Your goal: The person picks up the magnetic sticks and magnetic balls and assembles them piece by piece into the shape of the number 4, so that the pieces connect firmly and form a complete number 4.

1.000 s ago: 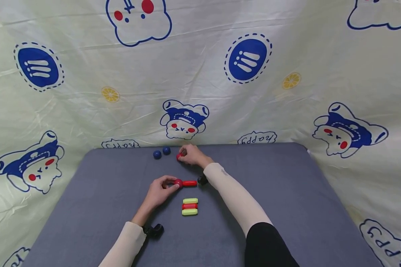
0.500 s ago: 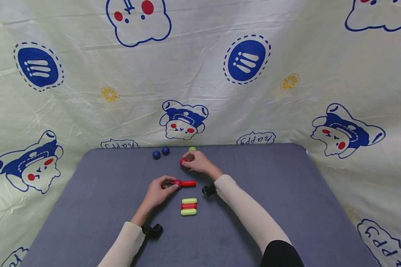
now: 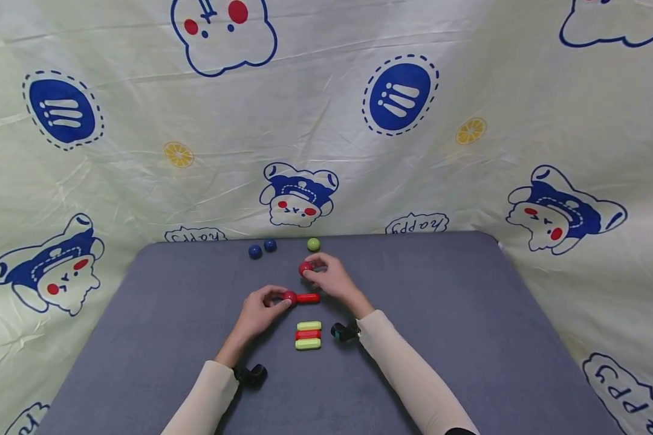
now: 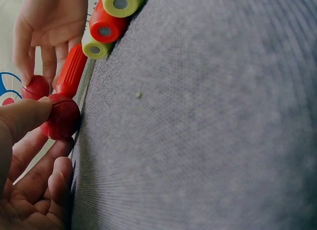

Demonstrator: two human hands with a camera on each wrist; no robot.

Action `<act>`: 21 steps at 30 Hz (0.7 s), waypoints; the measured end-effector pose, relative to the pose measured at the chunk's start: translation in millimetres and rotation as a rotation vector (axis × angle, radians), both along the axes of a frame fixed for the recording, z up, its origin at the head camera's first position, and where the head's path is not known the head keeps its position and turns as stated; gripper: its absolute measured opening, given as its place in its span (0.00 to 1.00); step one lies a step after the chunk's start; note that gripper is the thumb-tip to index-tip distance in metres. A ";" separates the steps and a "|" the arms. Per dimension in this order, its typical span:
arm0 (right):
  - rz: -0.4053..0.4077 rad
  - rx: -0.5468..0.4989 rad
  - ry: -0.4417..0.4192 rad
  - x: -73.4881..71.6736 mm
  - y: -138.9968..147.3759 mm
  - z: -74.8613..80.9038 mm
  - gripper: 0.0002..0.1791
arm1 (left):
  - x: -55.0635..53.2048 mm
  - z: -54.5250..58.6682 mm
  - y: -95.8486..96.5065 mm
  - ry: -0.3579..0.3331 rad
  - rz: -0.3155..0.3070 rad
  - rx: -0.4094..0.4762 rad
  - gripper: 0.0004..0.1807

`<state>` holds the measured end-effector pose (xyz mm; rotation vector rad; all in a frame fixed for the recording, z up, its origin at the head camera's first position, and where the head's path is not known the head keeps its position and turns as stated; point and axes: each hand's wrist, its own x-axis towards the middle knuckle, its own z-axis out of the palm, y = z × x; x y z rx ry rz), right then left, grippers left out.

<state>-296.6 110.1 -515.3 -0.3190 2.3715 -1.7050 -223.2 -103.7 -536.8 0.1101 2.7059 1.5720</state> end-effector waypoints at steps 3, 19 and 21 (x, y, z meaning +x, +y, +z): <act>-0.033 -0.050 -0.003 6.0 3.2 -1.8 0.19 | -0.4 0.1 0.6 0.003 -0.003 0.005 0.14; -0.110 -0.095 0.034 46.5 25.5 -12.9 0.20 | -0.6 -3.9 -0.3 0.015 0.003 0.006 0.13; -0.134 -0.101 0.005 48.1 29.9 -17.0 0.20 | -0.4 -3.9 0.5 0.018 0.001 0.004 0.13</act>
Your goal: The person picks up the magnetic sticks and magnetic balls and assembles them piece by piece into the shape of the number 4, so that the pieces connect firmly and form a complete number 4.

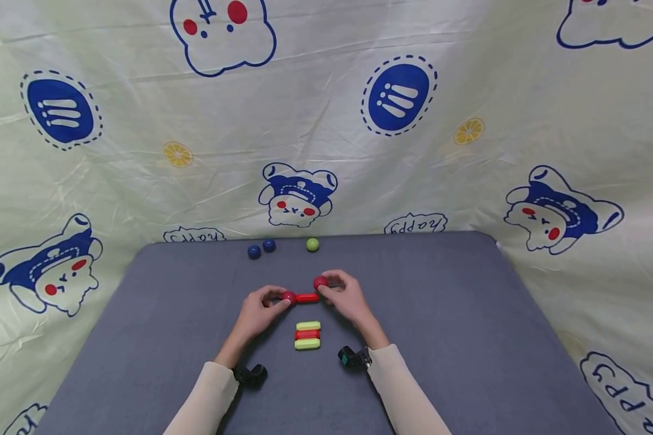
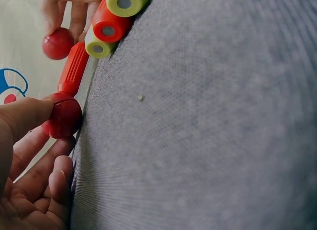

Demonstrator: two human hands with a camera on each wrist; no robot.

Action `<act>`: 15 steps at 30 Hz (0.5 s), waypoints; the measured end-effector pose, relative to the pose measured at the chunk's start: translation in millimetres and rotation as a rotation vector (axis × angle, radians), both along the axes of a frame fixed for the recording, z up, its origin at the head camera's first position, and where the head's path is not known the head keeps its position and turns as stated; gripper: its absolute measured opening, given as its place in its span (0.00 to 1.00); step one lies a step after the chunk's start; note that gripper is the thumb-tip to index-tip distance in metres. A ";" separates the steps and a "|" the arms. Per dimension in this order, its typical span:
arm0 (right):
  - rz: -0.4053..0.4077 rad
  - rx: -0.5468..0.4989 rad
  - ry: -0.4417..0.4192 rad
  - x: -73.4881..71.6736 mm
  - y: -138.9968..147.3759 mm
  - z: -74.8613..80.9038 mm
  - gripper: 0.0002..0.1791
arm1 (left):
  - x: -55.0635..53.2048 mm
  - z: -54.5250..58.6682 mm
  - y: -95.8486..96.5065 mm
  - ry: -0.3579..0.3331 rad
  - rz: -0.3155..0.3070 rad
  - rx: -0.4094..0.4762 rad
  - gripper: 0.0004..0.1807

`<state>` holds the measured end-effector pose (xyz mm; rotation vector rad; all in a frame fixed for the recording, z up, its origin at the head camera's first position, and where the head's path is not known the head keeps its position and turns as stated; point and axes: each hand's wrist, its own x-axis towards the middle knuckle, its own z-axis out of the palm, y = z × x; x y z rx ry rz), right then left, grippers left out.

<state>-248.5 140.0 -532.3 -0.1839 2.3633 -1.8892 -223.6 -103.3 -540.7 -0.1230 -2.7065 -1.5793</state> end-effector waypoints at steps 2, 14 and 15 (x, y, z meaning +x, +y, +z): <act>-0.011 -0.011 -0.011 2.5 3.8 -3.4 0.20 | 0.5 0.2 0.1 0.001 -0.003 -0.003 0.13; 0.016 -0.021 -0.034 15.3 9.9 3.0 0.20 | 2.2 1.8 -1.4 -0.004 0.011 0.008 0.13; 0.018 -0.016 -0.037 17.2 9.0 6.9 0.19 | 2.3 1.6 -1.5 -0.004 0.009 0.009 0.13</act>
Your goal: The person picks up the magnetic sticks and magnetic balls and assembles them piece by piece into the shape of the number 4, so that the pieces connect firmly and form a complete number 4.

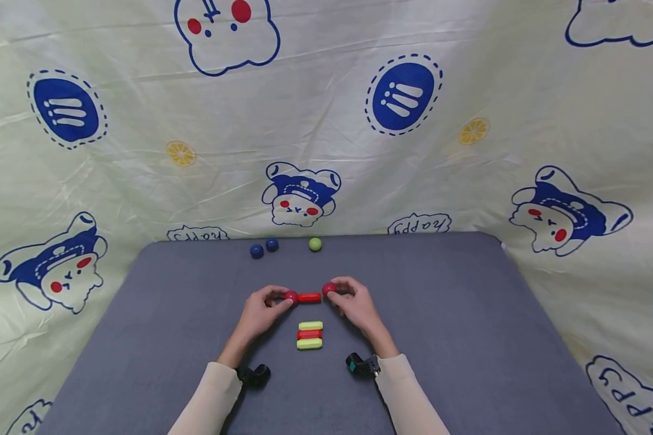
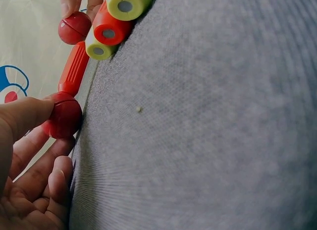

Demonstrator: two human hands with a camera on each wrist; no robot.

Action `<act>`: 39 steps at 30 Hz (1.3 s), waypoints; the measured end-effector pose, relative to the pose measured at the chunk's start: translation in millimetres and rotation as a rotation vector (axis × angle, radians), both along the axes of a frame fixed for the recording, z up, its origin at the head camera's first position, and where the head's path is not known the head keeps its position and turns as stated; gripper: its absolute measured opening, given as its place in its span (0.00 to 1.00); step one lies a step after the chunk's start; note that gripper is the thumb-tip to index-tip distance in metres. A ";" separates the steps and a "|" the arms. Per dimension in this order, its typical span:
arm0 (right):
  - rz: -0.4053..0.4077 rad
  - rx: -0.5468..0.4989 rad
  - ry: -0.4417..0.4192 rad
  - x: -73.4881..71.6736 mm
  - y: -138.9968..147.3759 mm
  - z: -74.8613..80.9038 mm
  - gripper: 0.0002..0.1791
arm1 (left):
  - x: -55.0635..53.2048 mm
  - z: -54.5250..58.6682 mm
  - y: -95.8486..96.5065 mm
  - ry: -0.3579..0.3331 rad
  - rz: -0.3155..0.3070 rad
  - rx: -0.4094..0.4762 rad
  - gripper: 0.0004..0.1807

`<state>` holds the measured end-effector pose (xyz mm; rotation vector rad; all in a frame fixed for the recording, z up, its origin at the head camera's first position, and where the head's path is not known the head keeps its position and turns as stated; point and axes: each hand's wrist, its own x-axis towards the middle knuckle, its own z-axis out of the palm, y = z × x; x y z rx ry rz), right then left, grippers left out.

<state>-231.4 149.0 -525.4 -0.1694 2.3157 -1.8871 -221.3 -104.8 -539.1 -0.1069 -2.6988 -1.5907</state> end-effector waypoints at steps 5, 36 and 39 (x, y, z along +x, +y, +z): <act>0.008 0.026 0.007 6.1 0.0 12.3 0.18 | 0.3 1.0 1.8 -0.004 0.002 0.008 0.13; -0.010 0.032 0.000 -8.3 8.9 -22.5 0.21 | 1.9 0.9 2.1 0.052 0.007 0.019 0.13; -0.011 0.032 -0.006 -8.3 8.8 -22.3 0.21 | 2.1 1.5 2.3 0.047 0.009 0.018 0.13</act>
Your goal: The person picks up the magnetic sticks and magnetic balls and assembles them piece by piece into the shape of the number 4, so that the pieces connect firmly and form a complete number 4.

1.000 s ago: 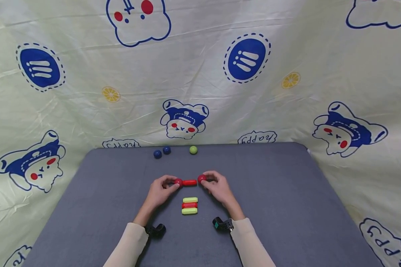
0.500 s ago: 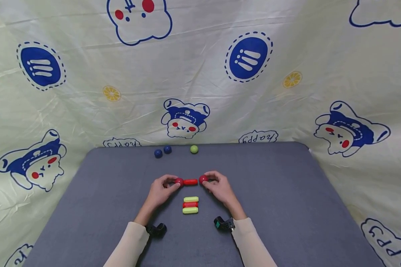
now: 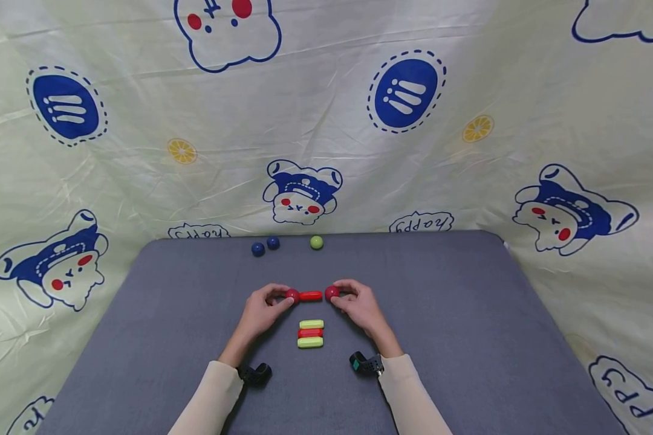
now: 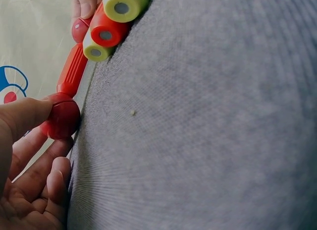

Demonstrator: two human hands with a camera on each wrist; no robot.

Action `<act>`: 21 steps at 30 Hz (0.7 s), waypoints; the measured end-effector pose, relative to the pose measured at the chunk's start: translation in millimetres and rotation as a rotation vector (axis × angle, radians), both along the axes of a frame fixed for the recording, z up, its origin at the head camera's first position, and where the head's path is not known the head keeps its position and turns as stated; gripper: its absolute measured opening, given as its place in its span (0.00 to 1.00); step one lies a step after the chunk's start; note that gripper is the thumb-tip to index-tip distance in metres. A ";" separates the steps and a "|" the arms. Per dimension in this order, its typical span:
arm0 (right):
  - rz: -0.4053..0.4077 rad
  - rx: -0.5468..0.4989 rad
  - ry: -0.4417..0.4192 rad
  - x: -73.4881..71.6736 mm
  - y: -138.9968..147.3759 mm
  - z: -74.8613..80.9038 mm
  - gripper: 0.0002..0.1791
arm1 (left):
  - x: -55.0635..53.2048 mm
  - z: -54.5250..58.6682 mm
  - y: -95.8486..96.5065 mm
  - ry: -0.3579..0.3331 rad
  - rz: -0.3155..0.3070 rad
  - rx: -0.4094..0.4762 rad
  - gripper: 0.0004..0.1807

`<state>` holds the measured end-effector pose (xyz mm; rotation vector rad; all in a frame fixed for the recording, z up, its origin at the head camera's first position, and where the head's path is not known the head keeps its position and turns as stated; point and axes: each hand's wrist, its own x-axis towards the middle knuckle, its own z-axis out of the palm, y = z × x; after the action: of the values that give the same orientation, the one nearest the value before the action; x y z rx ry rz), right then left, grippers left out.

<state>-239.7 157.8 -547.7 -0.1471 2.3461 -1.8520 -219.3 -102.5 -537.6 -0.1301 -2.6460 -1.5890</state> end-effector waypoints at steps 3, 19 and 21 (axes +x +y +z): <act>0.001 0.003 -0.005 -0.4 -0.6 0.2 0.21 | 0.1 0.2 -0.1 -0.002 0.000 -0.001 0.13; 0.004 0.060 0.009 0.4 -2.2 -0.3 0.21 | -0.1 -2.1 0.0 -0.002 0.000 0.005 0.13; 0.003 0.061 0.009 1.0 -2.8 0.2 0.20 | -0.2 -2.5 0.0 0.003 -0.004 0.006 0.13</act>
<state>-238.6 155.0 -547.5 -0.1524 2.4032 -1.7800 -219.5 -102.4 -540.0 -0.1379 -2.6404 -1.5957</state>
